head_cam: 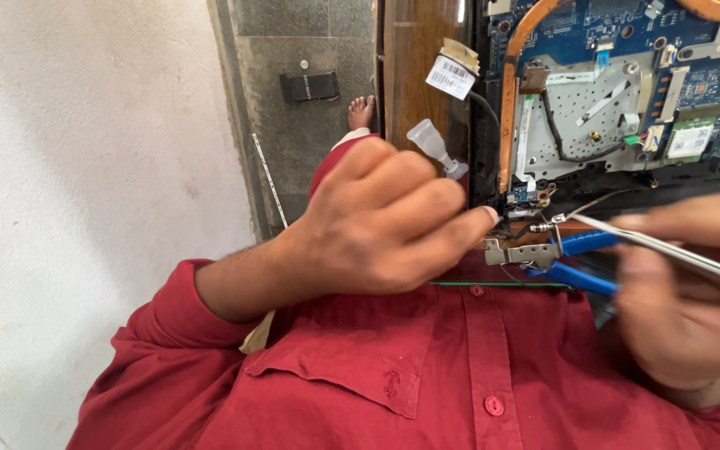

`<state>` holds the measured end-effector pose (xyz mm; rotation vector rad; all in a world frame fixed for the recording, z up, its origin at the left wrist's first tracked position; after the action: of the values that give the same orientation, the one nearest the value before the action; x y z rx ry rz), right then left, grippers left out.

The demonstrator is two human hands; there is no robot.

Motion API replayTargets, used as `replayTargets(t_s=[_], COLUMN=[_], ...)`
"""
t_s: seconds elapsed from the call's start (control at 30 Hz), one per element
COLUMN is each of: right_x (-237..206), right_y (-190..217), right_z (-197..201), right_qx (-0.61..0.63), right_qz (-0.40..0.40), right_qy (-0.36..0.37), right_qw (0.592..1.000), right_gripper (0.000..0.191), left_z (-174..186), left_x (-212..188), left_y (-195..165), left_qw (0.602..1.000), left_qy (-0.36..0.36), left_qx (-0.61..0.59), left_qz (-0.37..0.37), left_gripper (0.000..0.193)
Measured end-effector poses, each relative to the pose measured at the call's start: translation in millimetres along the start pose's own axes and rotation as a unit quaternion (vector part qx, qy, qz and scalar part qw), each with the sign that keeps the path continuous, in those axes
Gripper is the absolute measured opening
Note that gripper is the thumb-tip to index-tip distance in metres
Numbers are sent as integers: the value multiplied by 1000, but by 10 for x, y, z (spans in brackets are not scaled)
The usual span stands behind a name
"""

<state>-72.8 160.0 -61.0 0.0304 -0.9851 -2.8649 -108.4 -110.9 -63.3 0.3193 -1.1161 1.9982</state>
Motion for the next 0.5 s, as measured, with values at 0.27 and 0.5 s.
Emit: replayTargets(t_s=[0.27,0.5], right_x=[-581,-844], right_y=[-779,-1070], right_z=[121,164], right_qx=[111,158], right_qz=[-128,-150], right_qy=[-331,-436], right_qw=[928,873], right_gripper=[22,24], left_z=[244,222], left_x=[-26,52], left_y=[130,34], left_qw=[973,983], left_qy=[-181,-112], left_qx=[-6,-10], left_qz=[142,142], left_gripper=[23,16])
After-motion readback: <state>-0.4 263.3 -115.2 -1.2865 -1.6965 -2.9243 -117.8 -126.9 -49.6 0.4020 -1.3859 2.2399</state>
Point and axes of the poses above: each hand's wrist, its own x-axis towards the middle knuckle, its own z-axis out of the back of the hand, y = z × x, the point moved 4 cm from there along x, towards the middle knuckle, and after that the axes turned 11 degrees about -x, right-handed, at the moved point
